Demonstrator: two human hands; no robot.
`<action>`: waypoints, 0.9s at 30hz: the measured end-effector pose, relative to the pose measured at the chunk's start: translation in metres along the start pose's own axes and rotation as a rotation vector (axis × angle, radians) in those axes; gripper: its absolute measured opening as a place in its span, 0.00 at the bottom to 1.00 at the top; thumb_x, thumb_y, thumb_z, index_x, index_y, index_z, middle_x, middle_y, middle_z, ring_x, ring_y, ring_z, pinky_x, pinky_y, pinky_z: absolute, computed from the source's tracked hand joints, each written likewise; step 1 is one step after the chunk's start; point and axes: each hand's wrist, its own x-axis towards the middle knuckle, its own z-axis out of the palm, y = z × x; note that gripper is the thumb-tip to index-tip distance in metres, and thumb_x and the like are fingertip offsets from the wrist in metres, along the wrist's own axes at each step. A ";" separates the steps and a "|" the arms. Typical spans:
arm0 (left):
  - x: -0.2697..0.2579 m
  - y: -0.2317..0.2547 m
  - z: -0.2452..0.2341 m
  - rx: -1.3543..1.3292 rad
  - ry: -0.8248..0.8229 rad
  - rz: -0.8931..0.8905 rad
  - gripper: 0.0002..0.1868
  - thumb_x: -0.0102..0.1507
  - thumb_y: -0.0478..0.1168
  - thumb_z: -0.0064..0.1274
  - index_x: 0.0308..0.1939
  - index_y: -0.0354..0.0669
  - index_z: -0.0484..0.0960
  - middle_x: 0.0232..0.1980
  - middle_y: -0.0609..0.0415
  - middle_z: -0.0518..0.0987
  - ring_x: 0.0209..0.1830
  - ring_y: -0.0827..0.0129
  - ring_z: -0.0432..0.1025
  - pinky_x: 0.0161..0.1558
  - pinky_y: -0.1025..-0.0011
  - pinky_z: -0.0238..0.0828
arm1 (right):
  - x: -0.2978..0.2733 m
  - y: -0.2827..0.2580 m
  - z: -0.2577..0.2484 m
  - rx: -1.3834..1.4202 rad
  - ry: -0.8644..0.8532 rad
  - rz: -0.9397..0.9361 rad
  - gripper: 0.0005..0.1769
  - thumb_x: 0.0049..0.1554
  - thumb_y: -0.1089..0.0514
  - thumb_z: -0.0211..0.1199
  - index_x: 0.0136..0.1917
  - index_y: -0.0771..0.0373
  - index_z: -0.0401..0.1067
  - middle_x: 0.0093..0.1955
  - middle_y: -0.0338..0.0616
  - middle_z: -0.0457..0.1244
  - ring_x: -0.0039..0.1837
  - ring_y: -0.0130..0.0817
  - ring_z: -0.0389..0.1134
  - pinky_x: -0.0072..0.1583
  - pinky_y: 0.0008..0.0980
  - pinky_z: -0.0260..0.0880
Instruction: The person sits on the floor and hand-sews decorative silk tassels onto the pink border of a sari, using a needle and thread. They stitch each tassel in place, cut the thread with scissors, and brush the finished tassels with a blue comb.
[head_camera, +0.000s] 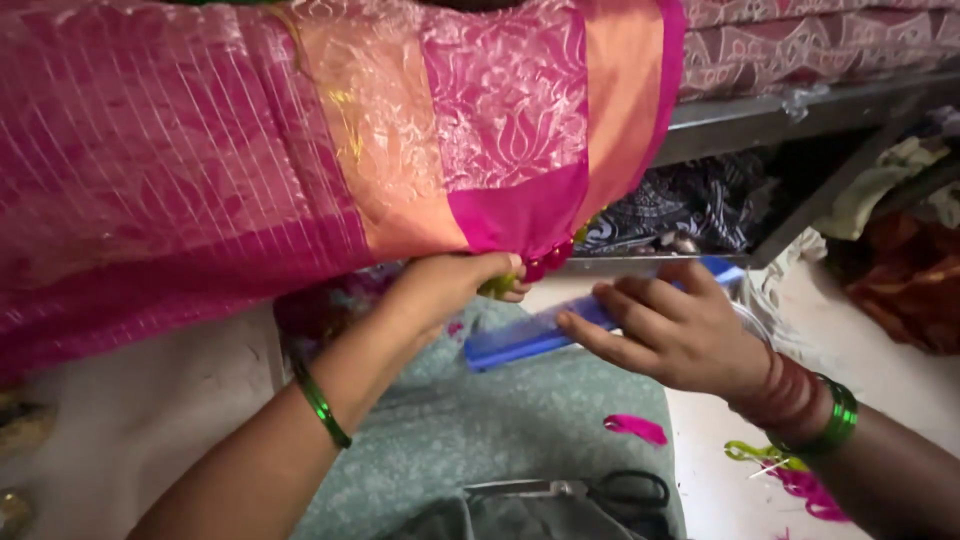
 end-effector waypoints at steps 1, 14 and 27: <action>-0.002 0.004 0.002 0.000 -0.002 0.001 0.15 0.63 0.44 0.54 0.43 0.36 0.86 0.40 0.52 0.86 0.42 0.67 0.81 0.49 0.71 0.76 | 0.003 0.002 0.000 -0.002 -0.001 0.000 0.27 0.58 0.54 0.60 0.71 0.51 0.68 0.54 0.39 0.66 0.55 0.35 0.67 0.56 0.40 0.61; -0.005 0.006 0.010 0.347 0.203 -0.045 0.19 0.63 0.51 0.54 0.42 0.38 0.89 0.41 0.56 0.87 0.41 0.74 0.77 0.48 0.74 0.70 | -0.004 0.011 0.020 0.134 -0.031 0.109 0.32 0.52 0.63 0.61 0.71 0.52 0.70 0.49 0.35 0.66 0.51 0.33 0.65 0.54 0.40 0.60; -0.013 -0.029 0.022 0.317 0.274 0.479 0.15 0.71 0.45 0.48 0.47 0.36 0.83 0.37 0.55 0.87 0.38 0.74 0.80 0.44 0.73 0.76 | -0.008 -0.100 0.022 0.959 -0.222 -0.008 0.26 0.52 0.63 0.61 0.66 0.62 0.74 0.53 0.43 0.67 0.57 0.41 0.68 0.61 0.43 0.67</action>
